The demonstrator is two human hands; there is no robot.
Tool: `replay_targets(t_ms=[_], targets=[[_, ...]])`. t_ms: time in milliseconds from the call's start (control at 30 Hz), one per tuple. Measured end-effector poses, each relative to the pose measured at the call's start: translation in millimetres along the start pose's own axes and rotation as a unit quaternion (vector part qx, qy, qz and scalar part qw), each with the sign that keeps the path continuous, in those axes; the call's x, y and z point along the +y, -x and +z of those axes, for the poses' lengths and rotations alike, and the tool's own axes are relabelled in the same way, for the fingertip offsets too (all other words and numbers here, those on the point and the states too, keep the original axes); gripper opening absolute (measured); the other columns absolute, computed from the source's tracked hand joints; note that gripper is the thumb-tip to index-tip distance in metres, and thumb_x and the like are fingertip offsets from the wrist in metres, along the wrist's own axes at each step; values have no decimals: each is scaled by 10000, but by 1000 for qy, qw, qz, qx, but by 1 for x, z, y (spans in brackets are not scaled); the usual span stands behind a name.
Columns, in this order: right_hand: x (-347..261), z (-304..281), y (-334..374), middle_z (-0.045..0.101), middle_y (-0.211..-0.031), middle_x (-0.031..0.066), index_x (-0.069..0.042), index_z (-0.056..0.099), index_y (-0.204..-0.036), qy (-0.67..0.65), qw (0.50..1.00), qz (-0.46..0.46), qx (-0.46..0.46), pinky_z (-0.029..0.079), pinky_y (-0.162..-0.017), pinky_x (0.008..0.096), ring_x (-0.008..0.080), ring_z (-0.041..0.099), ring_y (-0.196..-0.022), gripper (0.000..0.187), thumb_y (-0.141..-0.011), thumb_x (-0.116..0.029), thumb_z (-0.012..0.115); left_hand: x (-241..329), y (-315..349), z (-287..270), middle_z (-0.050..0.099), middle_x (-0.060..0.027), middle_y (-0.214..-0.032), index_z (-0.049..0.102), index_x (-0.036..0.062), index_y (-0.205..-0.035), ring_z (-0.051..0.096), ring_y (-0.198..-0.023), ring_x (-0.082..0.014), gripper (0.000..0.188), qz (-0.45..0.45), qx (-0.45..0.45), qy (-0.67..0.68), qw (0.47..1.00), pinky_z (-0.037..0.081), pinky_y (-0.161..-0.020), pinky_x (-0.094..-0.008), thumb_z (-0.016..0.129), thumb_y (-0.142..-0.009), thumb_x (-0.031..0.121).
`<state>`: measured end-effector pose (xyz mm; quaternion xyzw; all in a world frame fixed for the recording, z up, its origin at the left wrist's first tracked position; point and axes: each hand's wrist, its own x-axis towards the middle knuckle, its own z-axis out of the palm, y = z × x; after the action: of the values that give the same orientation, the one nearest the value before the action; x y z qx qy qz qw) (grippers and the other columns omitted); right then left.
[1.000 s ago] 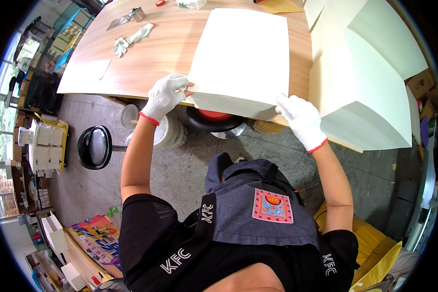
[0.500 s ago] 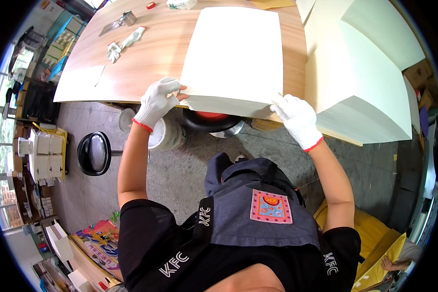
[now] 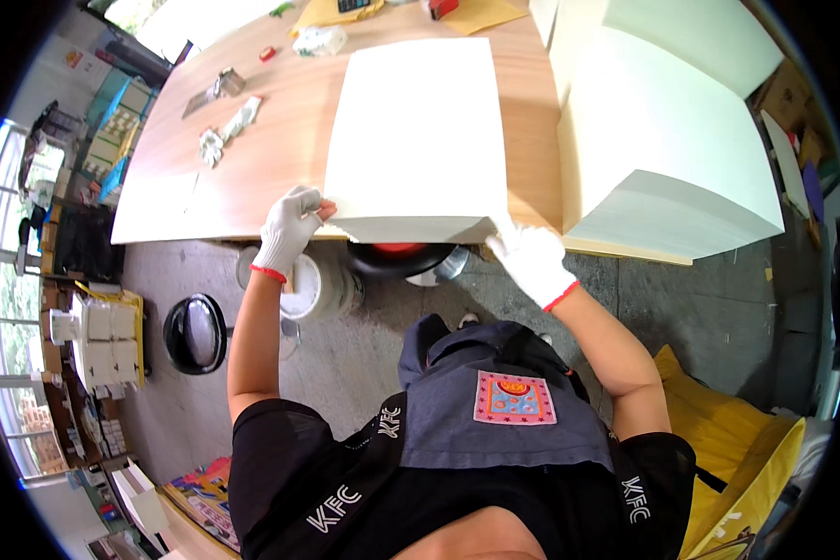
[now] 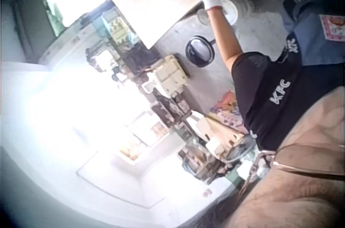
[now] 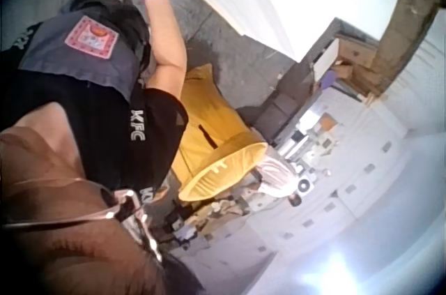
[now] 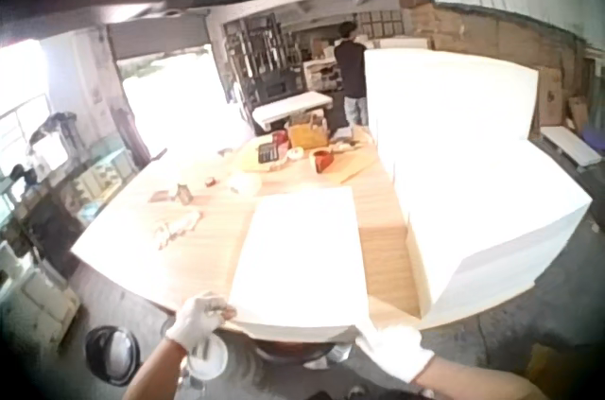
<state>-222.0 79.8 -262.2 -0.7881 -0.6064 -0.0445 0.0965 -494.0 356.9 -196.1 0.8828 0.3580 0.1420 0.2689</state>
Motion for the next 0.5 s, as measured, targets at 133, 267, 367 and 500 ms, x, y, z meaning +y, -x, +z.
replay_targets(t_ms=[133,267,367,500], targets=[[4,-38,5,668,-749,113,-274,118,-1649,-59,997,-32,-26,527,-505,413,269,661,-590,856,-968,-440,609,36,-20,-23,680,-62,-1083,750,116,-986,639,-1025,-265,193,38,-55,-210,975,502,-875,-371,793,-822,207],[41,-99,36,689,-814,113,-312,295,-1601,-175,984,-28,21,565,-623,423,292,705,-734,705,-973,-408,601,94,-57,-23,669,-88,-1195,711,108,-1081,619,-1132,-302,330,171,18,-161,972,513,-926,-398,813,-771,155],[99,-142,72,722,-886,84,-254,500,-1496,-273,954,49,117,573,-713,399,281,717,-773,557,-975,-420,605,173,-71,0,673,-100,-1232,716,80,-1105,638,-1123,-300,364,331,90,-90,935,515,-949,-383,820,-756,69],[205,-197,115,714,-991,104,-104,690,-1262,-134,867,197,437,552,-804,347,238,698,-901,372,-943,-293,700,294,-74,42,677,-104,-1272,729,79,-1112,610,-1214,-290,353,421,27,-39,906,482,-1023,-395,804,-771,34]])
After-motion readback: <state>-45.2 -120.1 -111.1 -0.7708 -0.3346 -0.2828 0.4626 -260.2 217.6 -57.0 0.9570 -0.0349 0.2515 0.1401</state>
